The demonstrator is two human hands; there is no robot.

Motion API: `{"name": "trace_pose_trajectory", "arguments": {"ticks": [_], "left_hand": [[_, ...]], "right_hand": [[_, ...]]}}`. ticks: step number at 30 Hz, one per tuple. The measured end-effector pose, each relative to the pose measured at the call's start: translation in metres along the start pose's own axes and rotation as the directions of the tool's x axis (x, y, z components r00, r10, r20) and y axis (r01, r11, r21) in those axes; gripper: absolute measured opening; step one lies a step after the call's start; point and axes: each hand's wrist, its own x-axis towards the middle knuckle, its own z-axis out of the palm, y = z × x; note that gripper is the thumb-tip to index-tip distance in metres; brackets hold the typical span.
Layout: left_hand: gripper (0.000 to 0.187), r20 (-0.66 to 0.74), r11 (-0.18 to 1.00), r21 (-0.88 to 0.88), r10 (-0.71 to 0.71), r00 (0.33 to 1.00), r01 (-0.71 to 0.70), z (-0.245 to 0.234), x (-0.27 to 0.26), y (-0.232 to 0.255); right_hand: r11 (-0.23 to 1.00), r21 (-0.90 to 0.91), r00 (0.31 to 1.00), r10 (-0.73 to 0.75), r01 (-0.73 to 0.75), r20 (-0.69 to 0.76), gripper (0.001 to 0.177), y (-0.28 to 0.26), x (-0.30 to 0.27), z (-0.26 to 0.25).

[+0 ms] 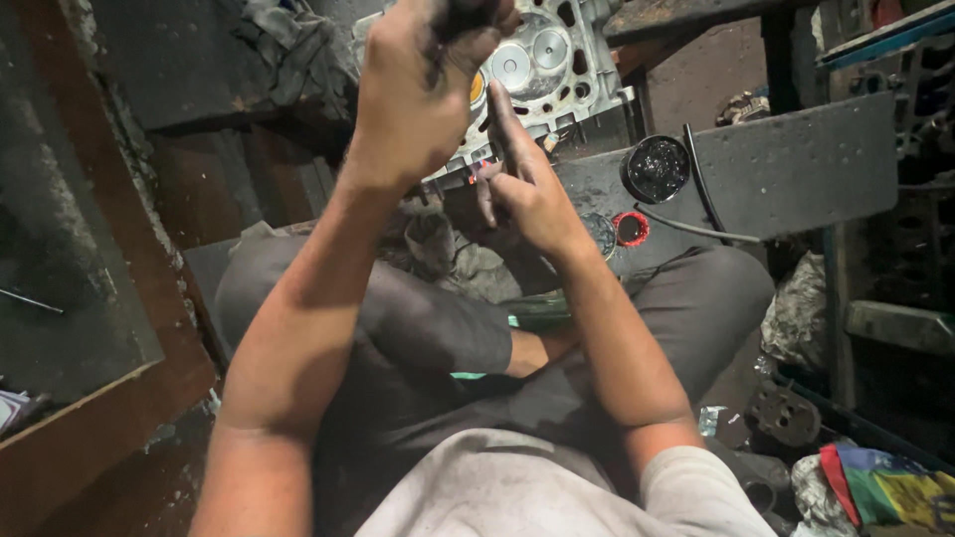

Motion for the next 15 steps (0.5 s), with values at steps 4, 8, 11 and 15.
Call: {"name": "trace_pose_trajectory", "arguments": {"ticks": [4, 8, 11, 15], "left_hand": [[0.033, -0.081, 0.927, 0.300, -0.211, 0.974, 0.226, 0.001, 0.001, -0.005], [0.014, 0.003, 0.990, -0.124, -0.067, 0.998, 0.067, 0.001, -0.004, -0.002], [0.011, 0.023, 0.963, -0.247, -0.104, 0.994, 0.106, -0.001, -0.009, 0.004], [0.011, -0.016, 0.963, -0.250, -0.106, 0.994, 0.099, -0.001, -0.005, 0.003]], "right_hand": [[0.996, -0.084, 1.000, 0.013, -0.012, 0.011, 0.091, 0.000, 0.000, 0.004], [0.984, -0.178, 1.000, 0.018, -0.022, -0.022, 0.091, -0.006, -0.001, 0.008], [0.982, -0.191, 1.000, -0.017, 0.015, -0.008, 0.091, -0.006, -0.002, 0.008], [0.907, -0.400, 0.990, -0.140, 0.130, 0.004, 0.087, 0.002, -0.001, 0.002]]}}
